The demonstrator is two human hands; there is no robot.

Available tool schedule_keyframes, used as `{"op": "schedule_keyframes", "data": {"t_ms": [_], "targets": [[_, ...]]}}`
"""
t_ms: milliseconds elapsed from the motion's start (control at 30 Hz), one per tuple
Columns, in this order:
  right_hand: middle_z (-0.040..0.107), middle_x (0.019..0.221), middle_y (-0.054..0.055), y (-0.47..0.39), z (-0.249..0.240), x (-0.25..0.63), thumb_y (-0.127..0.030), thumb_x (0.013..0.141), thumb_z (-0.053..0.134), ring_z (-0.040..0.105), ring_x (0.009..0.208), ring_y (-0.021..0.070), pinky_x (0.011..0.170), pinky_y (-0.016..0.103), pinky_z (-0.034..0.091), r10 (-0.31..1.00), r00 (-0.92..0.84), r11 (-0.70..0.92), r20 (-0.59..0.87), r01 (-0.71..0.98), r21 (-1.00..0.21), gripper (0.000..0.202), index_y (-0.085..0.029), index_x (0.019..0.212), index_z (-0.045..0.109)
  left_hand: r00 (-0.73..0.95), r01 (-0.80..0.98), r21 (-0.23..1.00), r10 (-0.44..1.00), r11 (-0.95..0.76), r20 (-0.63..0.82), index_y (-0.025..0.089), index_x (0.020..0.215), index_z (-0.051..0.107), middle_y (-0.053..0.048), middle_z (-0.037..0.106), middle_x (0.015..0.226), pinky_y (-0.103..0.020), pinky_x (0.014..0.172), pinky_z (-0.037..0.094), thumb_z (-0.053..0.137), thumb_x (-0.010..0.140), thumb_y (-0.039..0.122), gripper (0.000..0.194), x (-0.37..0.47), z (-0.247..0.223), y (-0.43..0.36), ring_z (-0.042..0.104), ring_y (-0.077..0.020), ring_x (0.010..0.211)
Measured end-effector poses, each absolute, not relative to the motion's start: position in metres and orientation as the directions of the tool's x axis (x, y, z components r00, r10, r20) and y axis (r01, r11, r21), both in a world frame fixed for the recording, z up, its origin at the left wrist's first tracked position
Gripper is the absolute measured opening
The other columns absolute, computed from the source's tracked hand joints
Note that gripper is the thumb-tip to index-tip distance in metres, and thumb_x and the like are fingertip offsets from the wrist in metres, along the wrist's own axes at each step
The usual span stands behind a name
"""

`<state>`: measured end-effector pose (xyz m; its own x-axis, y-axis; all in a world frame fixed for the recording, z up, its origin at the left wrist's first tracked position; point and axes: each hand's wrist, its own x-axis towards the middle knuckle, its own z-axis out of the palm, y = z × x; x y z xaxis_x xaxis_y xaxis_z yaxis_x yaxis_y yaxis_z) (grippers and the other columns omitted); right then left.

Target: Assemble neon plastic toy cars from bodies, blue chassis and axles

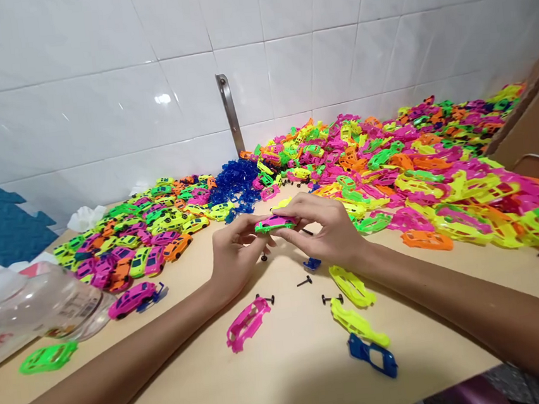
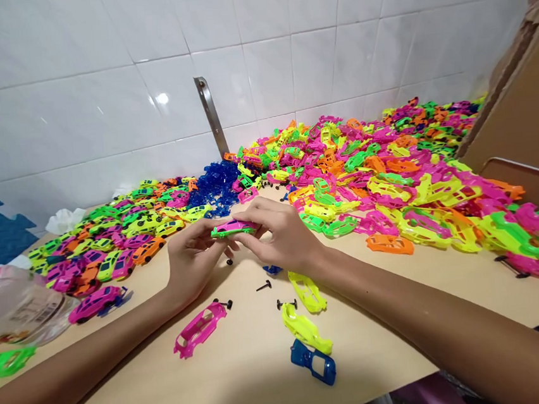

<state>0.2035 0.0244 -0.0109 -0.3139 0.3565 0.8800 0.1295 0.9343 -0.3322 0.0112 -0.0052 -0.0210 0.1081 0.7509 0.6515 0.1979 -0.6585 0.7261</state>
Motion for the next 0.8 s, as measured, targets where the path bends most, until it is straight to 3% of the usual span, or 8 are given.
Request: {"op": "schedule_keyframes", "data": {"t_ms": [133, 233, 333, 633, 800], "targets": [[0.071, 0.102, 0.009, 0.024, -0.011, 0.205, -0.016, 0.089, 0.071, 0.067, 0.081, 0.0157, 0.068, 0.028, 0.062, 0.342, -0.349, 0.940, 0.873, 0.137, -0.313, 0.040, -0.018, 0.129, 0.065, 0.090, 0.178, 0.759, 0.778, -0.627, 0.622, 0.016, 0.094, 0.073, -0.001, 0.070, 0.074, -0.023, 0.052, 0.058, 0.073, 0.087, 0.022, 0.009, 0.013, -0.018, -0.006, 0.070, -0.0149, 0.062], [0.071, 0.103, 0.010, 0.025, -0.010, 0.207, -0.014, 0.089, 0.069, 0.068, 0.087, 0.0179, 0.070, 0.029, 0.062, 0.313, -0.372, 0.949, 0.874, 0.161, -0.271, 0.032, -0.017, 0.121, 0.068, 0.080, 0.133, 0.776, 0.787, -0.617, 0.612, 0.016, 0.093, 0.075, -0.002, 0.070, 0.074, -0.023, 0.051, 0.058, 0.075, 0.086, 0.024, 0.011, 0.013, -0.017, -0.006, 0.071, -0.0157, 0.062], [0.070, 0.098, 0.009, 0.027, -0.010, 0.207, -0.013, 0.089, 0.068, 0.066, 0.081, 0.0160, 0.066, 0.027, 0.060, 0.309, -0.365, 0.951, 0.878, 0.151, -0.271, 0.027, -0.016, 0.116, 0.070, 0.089, 0.125, 0.786, 0.796, -0.605, 0.598, 0.016, 0.095, 0.077, -0.002, 0.070, 0.072, -0.022, 0.050, 0.056, 0.076, 0.085, 0.024, 0.013, 0.013, -0.017, -0.005, 0.071, -0.0162, 0.062], [0.070, 0.088, 0.005, 0.030, -0.011, 0.205, -0.014, 0.086, 0.072, 0.064, 0.073, 0.0133, 0.060, 0.024, 0.056, 0.395, -0.307, 0.918, 0.866, 0.146, -0.368, 0.018, -0.017, 0.104, 0.074, 0.129, 0.149, 0.790, 0.804, -0.594, 0.580, 0.016, 0.099, 0.077, -0.005, 0.076, 0.083, -0.026, 0.054, 0.061, 0.076, 0.086, 0.026, 0.017, 0.016, -0.014, -0.003, 0.075, -0.0202, 0.071], [0.070, 0.096, 0.007, 0.035, -0.010, 0.210, -0.018, 0.087, 0.073, 0.066, 0.073, 0.0131, 0.061, 0.024, 0.058, 0.471, -0.331, 0.881, 0.818, 0.138, -0.452, 0.021, -0.017, 0.108, 0.074, 0.142, 0.166, 0.787, 0.804, -0.595, 0.578, 0.016, 0.101, 0.076, -0.007, 0.077, 0.087, -0.028, 0.060, 0.064, 0.073, 0.089, 0.030, 0.019, 0.017, -0.013, -0.004, 0.076, -0.0206, 0.076]]}}
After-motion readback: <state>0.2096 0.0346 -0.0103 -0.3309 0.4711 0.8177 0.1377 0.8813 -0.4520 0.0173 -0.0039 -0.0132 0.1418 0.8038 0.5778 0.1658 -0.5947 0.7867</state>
